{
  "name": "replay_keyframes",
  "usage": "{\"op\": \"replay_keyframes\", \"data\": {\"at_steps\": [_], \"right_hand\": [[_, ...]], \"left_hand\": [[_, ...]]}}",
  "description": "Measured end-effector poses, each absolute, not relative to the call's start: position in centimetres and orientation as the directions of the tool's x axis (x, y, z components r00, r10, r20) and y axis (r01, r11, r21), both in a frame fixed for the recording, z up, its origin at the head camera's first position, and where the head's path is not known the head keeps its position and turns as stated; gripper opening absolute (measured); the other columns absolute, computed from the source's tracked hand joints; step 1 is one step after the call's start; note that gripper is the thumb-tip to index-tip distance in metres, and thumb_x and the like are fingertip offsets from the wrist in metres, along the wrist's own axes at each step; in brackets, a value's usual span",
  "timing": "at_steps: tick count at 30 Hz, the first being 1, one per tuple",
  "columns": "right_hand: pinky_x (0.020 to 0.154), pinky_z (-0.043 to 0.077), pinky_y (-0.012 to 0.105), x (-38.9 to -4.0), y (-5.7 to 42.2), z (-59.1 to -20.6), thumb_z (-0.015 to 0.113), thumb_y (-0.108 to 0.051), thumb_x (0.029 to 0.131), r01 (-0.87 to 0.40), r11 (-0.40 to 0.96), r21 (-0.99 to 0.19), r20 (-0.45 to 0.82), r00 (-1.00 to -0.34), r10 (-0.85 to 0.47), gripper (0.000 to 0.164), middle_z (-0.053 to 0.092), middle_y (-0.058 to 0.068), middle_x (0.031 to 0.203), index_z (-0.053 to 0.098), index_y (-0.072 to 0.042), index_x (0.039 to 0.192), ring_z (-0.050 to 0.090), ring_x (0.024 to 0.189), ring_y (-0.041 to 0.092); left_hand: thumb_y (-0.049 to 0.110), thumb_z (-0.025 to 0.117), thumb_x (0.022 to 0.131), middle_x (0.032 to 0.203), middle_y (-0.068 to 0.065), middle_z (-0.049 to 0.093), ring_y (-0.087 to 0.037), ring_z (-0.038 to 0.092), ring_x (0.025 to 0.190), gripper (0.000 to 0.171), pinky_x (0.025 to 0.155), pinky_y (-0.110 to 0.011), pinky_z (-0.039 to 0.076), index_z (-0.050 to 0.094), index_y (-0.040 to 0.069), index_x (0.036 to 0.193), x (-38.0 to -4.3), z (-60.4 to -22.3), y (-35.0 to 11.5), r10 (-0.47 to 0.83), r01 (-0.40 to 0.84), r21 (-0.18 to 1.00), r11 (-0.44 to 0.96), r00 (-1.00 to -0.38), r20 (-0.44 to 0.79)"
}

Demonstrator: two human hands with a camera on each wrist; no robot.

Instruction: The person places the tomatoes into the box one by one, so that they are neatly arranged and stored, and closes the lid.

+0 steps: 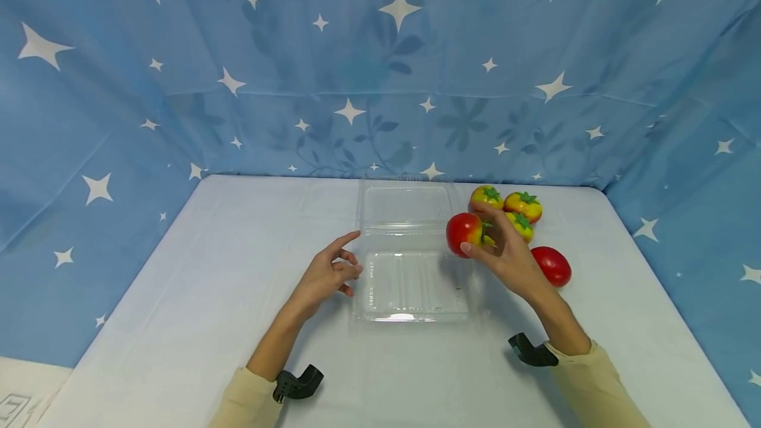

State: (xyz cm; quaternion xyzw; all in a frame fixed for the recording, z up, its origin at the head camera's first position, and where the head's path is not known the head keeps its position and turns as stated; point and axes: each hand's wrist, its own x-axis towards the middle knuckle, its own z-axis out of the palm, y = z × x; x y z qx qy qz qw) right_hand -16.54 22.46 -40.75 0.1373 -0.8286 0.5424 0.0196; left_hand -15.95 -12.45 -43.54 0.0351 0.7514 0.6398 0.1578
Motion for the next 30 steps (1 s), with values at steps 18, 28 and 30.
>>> {"op": "replay_keyframes", "data": {"at_steps": [18,28,30], "right_hand": [[0.109,0.054,0.057,-16.5,20.2,-41.0,0.081,-0.023,0.091,-0.235,0.462,-0.855,0.124,-0.958,-0.257,0.070,0.051,0.010,0.154,0.048,-0.021,0.153,0.053,0.138,0.033],[0.099,0.061,0.030,-16.9,19.5,-41.3,0.082,-0.016,0.089,-0.265,0.395,-0.880,0.156,-0.945,-0.288,0.072,0.052,0.008,0.154,0.050,-0.022,0.153,0.060,0.131,0.035],[0.099,0.060,0.030,-17.0,19.3,-41.3,0.082,-0.014,0.089,-0.264,0.370,-0.891,0.155,-0.942,-0.299,0.070,0.052,0.008,0.154,0.050,-0.021,0.151,0.059,0.133,0.036]], "left_hand": [[0.002,0.065,0.096,0.112,-0.011,0.054,-0.020,0.064,0.078,0.074,0.060,-0.027,0.059,0.037,0.019,0.162,-16.0,-43.4,-12.4,0.262,-0.167,0.968,0.186,-0.941,-0.213],[0.001,0.064,0.096,0.111,-0.010,0.054,-0.019,0.064,0.079,0.074,0.060,-0.028,0.059,0.036,0.019,0.162,-16.0,-43.3,-12.5,0.264,-0.172,0.968,0.182,-0.940,-0.216],[0.001,0.065,0.096,0.111,-0.010,0.053,-0.019,0.063,0.078,0.075,0.060,-0.028,0.059,0.037,0.020,0.162,-16.1,-43.2,-12.5,0.266,-0.175,0.969,0.177,-0.939,-0.218]]}}
